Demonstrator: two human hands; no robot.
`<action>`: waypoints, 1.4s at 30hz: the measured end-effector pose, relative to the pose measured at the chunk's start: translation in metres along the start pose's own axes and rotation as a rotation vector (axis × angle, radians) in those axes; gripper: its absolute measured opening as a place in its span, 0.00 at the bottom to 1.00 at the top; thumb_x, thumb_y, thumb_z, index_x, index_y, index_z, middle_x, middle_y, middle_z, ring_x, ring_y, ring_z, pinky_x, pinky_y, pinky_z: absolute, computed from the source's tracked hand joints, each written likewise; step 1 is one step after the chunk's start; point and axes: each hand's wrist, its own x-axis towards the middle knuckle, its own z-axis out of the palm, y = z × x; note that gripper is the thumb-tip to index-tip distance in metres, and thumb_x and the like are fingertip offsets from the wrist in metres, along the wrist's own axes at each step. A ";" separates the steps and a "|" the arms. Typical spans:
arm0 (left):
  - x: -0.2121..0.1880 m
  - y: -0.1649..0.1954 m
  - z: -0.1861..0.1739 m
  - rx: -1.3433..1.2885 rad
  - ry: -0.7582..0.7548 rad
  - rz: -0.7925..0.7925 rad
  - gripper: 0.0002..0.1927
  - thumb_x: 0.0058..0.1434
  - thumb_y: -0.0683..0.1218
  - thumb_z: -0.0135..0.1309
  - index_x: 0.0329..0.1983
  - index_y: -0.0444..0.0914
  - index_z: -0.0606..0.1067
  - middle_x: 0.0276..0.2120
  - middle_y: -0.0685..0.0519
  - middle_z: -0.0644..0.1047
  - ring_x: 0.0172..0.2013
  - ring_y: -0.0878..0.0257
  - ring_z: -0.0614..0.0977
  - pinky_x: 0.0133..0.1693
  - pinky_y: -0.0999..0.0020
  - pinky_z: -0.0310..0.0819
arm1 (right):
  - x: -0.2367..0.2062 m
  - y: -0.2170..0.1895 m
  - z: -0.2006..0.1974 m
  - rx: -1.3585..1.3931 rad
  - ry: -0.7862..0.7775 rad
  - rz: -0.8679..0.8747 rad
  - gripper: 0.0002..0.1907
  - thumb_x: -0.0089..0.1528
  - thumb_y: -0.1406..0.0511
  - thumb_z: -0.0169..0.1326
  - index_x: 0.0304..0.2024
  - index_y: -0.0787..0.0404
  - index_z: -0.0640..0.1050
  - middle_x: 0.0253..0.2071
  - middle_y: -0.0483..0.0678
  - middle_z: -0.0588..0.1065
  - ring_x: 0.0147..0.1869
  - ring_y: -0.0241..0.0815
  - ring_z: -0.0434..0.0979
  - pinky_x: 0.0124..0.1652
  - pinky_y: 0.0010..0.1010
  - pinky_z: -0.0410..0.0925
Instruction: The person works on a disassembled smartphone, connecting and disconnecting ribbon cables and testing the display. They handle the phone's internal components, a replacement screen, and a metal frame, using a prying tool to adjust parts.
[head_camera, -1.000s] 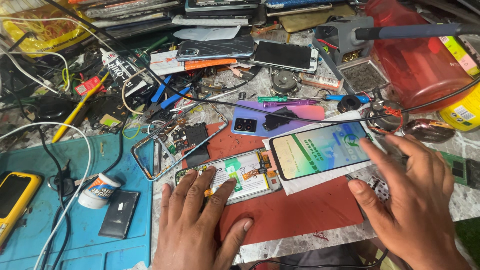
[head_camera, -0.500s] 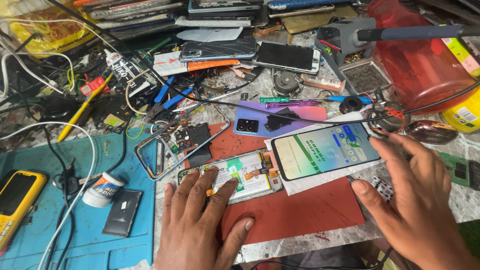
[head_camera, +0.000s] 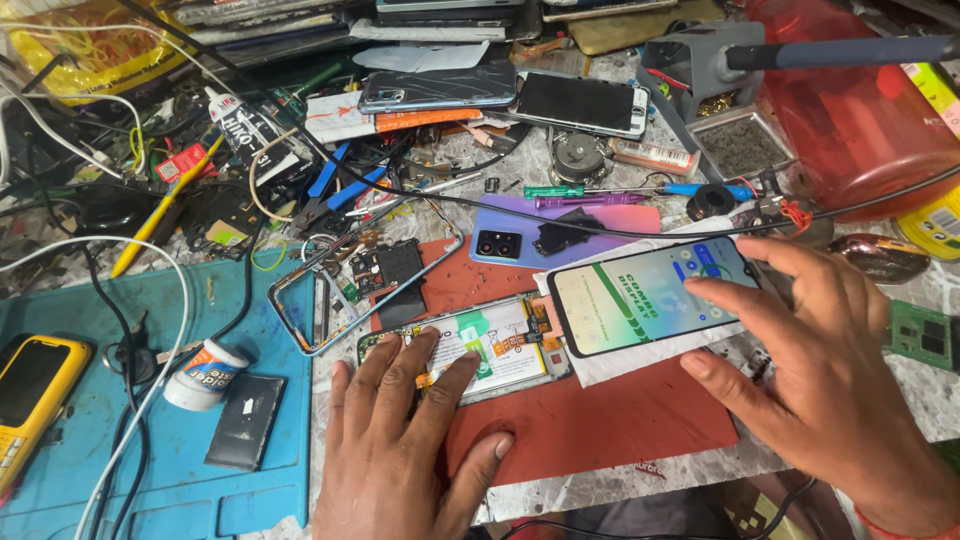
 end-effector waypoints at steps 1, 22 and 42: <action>0.000 0.000 0.000 -0.004 0.006 0.000 0.34 0.54 0.67 0.58 0.58 0.45 0.76 0.63 0.44 0.68 0.66 0.41 0.63 0.63 0.31 0.45 | 0.000 0.000 0.000 -0.002 -0.002 0.001 0.29 0.60 0.45 0.53 0.58 0.50 0.78 0.67 0.53 0.65 0.70 0.57 0.59 0.64 0.51 0.51; -0.001 0.000 0.001 0.003 0.022 0.005 0.33 0.54 0.67 0.58 0.59 0.45 0.76 0.63 0.44 0.68 0.66 0.41 0.62 0.63 0.31 0.45 | -0.008 0.008 0.005 0.011 0.022 0.033 0.21 0.60 0.47 0.57 0.46 0.52 0.81 0.67 0.50 0.67 0.73 0.54 0.60 0.69 0.50 0.49; -0.001 -0.001 0.002 0.004 0.019 0.003 0.34 0.55 0.67 0.57 0.59 0.45 0.76 0.63 0.44 0.68 0.66 0.42 0.62 0.64 0.32 0.44 | -0.002 0.008 0.006 -0.109 -0.094 0.048 0.29 0.58 0.44 0.54 0.55 0.51 0.79 0.65 0.52 0.64 0.60 0.51 0.63 0.63 0.52 0.51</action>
